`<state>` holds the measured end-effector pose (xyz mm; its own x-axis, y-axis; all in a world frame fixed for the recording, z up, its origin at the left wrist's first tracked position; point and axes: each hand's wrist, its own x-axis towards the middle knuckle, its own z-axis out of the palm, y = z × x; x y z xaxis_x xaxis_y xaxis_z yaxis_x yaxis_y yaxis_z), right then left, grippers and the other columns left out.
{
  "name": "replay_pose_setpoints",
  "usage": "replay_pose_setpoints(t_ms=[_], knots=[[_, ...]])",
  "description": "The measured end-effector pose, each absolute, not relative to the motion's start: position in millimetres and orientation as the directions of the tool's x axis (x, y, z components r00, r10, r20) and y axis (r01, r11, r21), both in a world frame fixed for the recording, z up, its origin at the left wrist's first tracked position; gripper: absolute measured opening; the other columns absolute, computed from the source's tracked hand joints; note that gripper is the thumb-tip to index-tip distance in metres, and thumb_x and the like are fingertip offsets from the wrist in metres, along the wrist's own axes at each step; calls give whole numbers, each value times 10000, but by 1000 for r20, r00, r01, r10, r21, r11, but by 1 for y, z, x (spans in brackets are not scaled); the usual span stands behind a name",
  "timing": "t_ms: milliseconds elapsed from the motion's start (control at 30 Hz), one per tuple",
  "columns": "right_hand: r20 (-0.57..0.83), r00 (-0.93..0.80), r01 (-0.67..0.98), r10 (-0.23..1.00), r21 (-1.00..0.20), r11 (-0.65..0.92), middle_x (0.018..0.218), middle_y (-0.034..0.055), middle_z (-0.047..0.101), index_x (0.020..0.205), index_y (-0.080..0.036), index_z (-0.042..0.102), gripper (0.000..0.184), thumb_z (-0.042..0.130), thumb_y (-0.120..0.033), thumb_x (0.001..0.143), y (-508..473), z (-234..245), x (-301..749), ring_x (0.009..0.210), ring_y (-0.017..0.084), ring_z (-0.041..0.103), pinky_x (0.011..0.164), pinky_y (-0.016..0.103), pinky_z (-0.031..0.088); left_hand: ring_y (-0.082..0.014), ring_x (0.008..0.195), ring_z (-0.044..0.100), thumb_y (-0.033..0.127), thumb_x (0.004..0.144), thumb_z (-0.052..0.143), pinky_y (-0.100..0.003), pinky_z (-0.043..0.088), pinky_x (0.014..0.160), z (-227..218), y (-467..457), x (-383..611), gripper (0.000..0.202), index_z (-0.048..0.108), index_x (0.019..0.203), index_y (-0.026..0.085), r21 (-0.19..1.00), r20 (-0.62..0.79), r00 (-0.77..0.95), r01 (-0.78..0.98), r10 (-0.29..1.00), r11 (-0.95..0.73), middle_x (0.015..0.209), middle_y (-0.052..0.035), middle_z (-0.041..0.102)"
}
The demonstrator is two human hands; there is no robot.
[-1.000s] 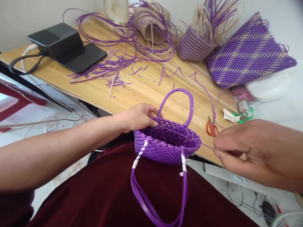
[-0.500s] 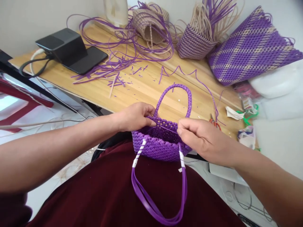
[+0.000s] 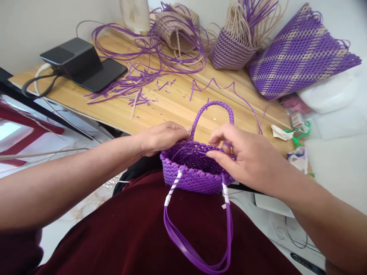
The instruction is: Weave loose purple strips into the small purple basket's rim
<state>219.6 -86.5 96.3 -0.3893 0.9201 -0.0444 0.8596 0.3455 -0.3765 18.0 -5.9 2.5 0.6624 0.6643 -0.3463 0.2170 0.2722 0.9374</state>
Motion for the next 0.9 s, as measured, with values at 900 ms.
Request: replay_pose_setpoints(t_ms=[900], knots=[[-542,-484,839,687,-65,541,654,50,638,781,-162,689,206,541,-215,913,-55,81,207,498,115,448,519,293,214,-125,552,450,522,760,622,-259,303,541,13,17,19,357,661,715,170,816,-298,766,514,570,-265,587,20,532]])
